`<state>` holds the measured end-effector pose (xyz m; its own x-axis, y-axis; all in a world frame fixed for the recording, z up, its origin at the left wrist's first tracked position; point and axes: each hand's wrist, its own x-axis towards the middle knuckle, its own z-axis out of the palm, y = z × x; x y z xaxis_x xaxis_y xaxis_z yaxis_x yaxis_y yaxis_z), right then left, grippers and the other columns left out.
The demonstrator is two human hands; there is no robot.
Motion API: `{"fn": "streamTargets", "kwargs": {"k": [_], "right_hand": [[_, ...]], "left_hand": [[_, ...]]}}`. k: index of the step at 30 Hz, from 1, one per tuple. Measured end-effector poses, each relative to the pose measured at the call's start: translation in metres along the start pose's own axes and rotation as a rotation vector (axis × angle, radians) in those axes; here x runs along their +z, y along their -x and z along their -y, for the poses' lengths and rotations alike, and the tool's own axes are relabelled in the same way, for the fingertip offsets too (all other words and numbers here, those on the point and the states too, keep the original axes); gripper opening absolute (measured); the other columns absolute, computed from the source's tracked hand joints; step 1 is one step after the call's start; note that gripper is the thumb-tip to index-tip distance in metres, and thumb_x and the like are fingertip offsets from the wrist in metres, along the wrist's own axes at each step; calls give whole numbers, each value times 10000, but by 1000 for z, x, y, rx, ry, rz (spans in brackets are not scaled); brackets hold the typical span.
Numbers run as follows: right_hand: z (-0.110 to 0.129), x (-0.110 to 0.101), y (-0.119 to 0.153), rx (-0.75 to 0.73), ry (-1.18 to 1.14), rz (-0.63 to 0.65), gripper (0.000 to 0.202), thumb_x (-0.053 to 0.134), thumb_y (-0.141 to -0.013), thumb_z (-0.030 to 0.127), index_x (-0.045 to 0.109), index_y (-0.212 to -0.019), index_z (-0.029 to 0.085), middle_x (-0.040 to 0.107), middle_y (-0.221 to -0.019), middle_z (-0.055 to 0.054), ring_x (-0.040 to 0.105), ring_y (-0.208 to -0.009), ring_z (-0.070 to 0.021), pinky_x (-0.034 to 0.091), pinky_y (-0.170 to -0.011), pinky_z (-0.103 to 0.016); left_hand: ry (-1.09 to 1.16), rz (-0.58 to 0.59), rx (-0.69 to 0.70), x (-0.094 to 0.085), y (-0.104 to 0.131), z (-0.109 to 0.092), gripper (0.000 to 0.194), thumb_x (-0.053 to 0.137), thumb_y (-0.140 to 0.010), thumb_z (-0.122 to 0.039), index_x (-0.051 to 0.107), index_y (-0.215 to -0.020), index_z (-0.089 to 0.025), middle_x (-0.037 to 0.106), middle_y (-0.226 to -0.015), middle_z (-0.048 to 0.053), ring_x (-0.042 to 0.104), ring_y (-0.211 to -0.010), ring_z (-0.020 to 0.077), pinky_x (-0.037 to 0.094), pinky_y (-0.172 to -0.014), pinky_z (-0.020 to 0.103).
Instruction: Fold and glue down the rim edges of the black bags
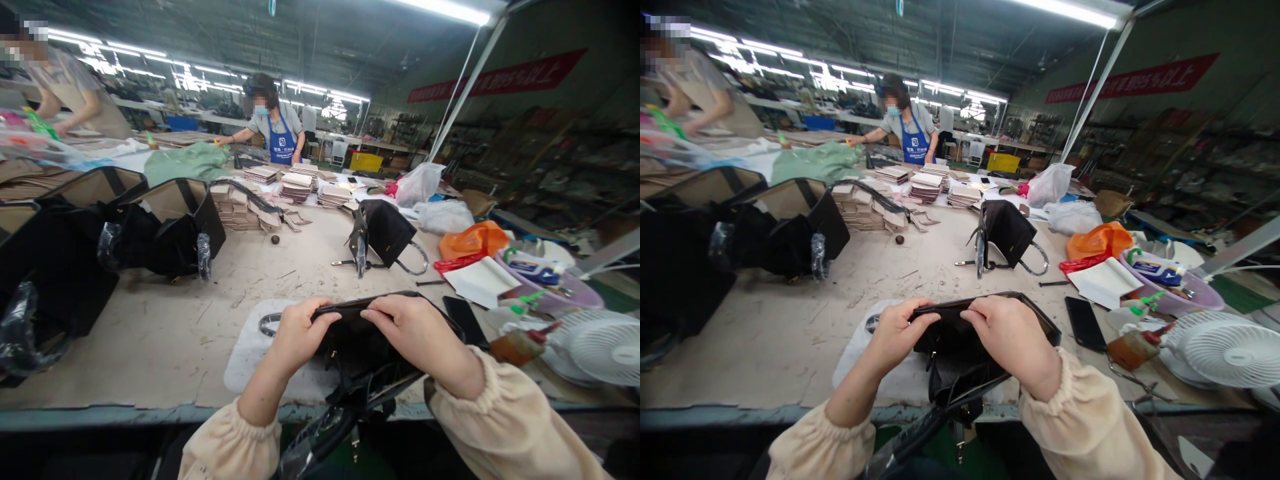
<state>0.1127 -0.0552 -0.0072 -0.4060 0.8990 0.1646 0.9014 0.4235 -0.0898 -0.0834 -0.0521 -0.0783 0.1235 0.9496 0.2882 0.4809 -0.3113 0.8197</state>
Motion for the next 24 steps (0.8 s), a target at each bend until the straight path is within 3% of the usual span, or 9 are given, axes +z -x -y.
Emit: {"fn": "streamTargets", "kwargs": {"k": [10,24], "right_hand": [[1,2,-3,81,111,-7,337,448,-911,408,675,-734,232,698,-738,-11,626,-689,-153,359,-620,-263],[2,4,-2,96,149,-43,373,425,-919,416,668,-725,212,699,-735,-34,624,-693,-164,357,-617,-274]], "left_hand": [[2,-53,-18,6,1,2,173,577,-820,-292,689,-895,-183,726,-850,11,655,-785,158,478,-719,249],[22,-40,-17,7,3,3,177,548,-836,-318,670,-861,-193,694,-751,-9,622,-694,140,457,-643,231]]}}
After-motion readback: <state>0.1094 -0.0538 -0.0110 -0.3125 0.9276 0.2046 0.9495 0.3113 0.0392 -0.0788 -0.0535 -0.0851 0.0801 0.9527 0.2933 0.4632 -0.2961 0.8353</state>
